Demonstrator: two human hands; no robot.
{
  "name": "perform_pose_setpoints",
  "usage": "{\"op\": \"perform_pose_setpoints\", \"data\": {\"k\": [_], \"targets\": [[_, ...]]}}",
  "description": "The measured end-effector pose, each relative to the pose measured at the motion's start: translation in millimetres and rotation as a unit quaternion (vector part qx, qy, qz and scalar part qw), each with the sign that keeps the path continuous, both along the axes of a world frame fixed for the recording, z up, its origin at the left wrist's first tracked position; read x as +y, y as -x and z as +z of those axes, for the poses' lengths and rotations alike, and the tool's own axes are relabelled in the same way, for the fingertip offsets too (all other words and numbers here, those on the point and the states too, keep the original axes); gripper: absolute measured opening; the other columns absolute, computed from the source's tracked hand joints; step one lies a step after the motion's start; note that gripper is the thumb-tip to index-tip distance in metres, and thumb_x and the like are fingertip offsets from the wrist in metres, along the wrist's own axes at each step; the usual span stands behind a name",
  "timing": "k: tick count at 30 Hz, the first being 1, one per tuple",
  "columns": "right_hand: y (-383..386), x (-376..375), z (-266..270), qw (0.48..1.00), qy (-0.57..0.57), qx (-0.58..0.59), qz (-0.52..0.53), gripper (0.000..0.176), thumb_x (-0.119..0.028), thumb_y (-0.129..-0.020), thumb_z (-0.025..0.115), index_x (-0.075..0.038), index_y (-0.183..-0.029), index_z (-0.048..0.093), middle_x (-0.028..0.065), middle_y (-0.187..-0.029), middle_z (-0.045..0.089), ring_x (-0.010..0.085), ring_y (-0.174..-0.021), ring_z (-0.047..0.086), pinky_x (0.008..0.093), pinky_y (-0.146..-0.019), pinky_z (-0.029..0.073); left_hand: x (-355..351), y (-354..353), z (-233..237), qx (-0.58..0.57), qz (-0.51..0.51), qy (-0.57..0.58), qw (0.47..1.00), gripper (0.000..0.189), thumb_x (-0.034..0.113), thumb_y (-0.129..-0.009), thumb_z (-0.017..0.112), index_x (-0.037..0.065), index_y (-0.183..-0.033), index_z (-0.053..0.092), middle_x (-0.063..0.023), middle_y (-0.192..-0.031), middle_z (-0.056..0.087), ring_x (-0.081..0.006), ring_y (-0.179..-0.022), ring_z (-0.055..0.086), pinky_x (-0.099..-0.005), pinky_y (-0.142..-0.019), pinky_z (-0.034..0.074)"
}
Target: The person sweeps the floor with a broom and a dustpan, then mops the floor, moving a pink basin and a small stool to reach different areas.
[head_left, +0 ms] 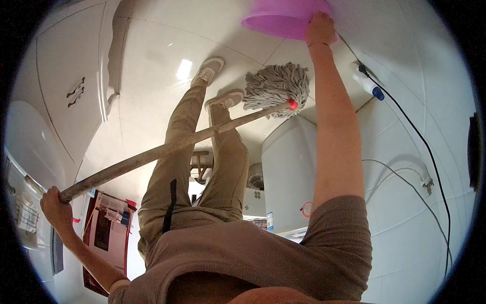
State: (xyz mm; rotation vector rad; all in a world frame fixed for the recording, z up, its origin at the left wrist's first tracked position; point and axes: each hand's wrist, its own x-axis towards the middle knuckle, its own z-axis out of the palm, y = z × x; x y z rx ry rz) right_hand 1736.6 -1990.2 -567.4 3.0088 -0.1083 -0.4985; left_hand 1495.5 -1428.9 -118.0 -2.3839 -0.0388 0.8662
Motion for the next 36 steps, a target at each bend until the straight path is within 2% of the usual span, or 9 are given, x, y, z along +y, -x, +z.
{"op": "perform_pose_setpoints", "data": {"k": [15,18,25,26,28,29,34,35,36], "targets": [[50.8,-25.2,-28.5,0.989,-0.011,-0.125,0.073,0.052,-0.021,-0.070,0.069,-0.006,-0.116,0.050,0.0116,-0.132,0.039,0.0281,-0.121,0.035,0.0457,-0.098,0.033,-9.2,-30.1,1.1,0.011,-0.011,-0.002,1.000,0.009,0.001,-0.068,0.054,0.003,-0.070,0.045,-0.0128,-0.069,0.051,-0.0335,-0.074,0.051,-0.0432,-0.068,0.039],[79.5,-9.7,-2.2,0.963,-0.157,-0.214,0.048,0.049,-0.018,-0.080,0.057,0.002,-0.122,0.040,0.0247,-0.126,0.040,0.0380,-0.120,0.036,0.0493,-0.101,0.029,-10.8,-35.0,1.3,0.040,0.003,-0.048,0.998,0.009,0.001,-0.068,0.055,0.003,-0.069,0.047,-0.0130,-0.068,0.051,-0.0328,-0.073,0.051,-0.0422,-0.068,0.039],[242.0,41.5,35.7,0.894,-0.250,0.074,-0.364,0.058,-0.022,-0.081,0.056,0.008,-0.126,0.036,0.0281,-0.128,0.038,0.0385,-0.123,0.034,0.0432,-0.103,0.026,-12.7,-32.9,7.9,0.043,-0.004,-0.047,0.998,0.009,0.003,-0.067,0.057,0.004,-0.067,0.048,-0.0131,-0.065,0.052,-0.0327,-0.070,0.052,-0.0414,-0.067,0.039],[318.7,88.5,8.1,0.740,-0.394,-0.089,-0.538,0.055,-0.025,-0.078,0.062,0.005,-0.121,0.044,0.0263,-0.122,0.046,0.0363,-0.115,0.042,0.0407,-0.100,0.030,-13.2,-36.1,6.9,0.045,-0.007,-0.039,0.998,0.010,0.003,-0.066,0.058,0.004,-0.067,0.048,-0.0131,-0.064,0.052,-0.0326,-0.071,0.052,-0.0414,-0.067,0.039],[378.4,87.5,-19.1,0.513,-0.468,0.268,-0.668,0.076,-0.026,-0.080,0.063,0.000,-0.135,0.018,0.0136,-0.128,0.042,0.0267,-0.111,0.045,0.0357,-0.095,0.039,-19.0,-45.2,7.6,0.057,-0.033,-0.032,0.997,0.009,0.005,-0.066,0.058,0.005,-0.066,0.050,-0.0139,-0.065,0.053,-0.0333,-0.069,0.053,-0.0429,-0.065,0.040],[335.7,142.5,82.4,0.213,-0.527,0.067,-0.820,0.064,-0.026,-0.082,0.061,0.000,-0.130,0.028,0.0144,-0.113,0.049,0.0250,-0.099,0.050,0.0415,-0.084,0.045,-17.1,-41.8,8.7,0.066,0.005,-0.035,0.997,0.009,0.006,-0.066,0.059,0.005,-0.066,0.050,-0.0143,-0.065,0.054,-0.0343,-0.068,0.053,-0.0440,-0.063,0.040],[360.7,164.7,86.2,0.183,-0.561,0.111,-0.800,0.040,-0.019,-0.079,0.063,0.003,-0.108,0.046,0.0129,-0.089,0.053,0.0247,-0.084,0.056,0.0437,-0.070,0.050,-9.5,1.1,19.8,0.134,0.046,-0.040,0.989,0.019,0.021,-0.070,0.064,0.003,-0.067,0.059,-0.0179,-0.068,0.059,-0.0365,-0.068,0.059,-0.0464,-0.061,0.046],[359.3,192.2,87.9,0.295,-0.473,0.162,-0.814,0.026,-0.015,-0.078,0.061,0.002,-0.094,0.049,0.0120,-0.079,0.054,0.0244,-0.068,0.058,0.0391,-0.056,0.050,0.9,15.0,22.5,0.162,0.064,-0.042,0.984,0.019,0.021,-0.069,0.064,0.004,-0.067,0.059,-0.0181,-0.068,0.059,-0.0367,-0.069,0.059,-0.0463,-0.062,0.046],[362.6,195.0,87.2,0.291,-0.473,0.158,-0.817,0.026,-0.015,-0.078,0.061,0.002,-0.094,0.049,0.0120,-0.079,0.054,0.0244,-0.068,0.058,0.0391,-0.056,0.050,12.1,33.2,25.2,0.190,0.082,-0.045,0.977,0.019,0.022,-0.068,0.065,0.004,-0.067,0.059,-0.0183,-0.068,0.059,-0.0370,-0.069,0.059,-0.0462,-0.062,0.047]]}}
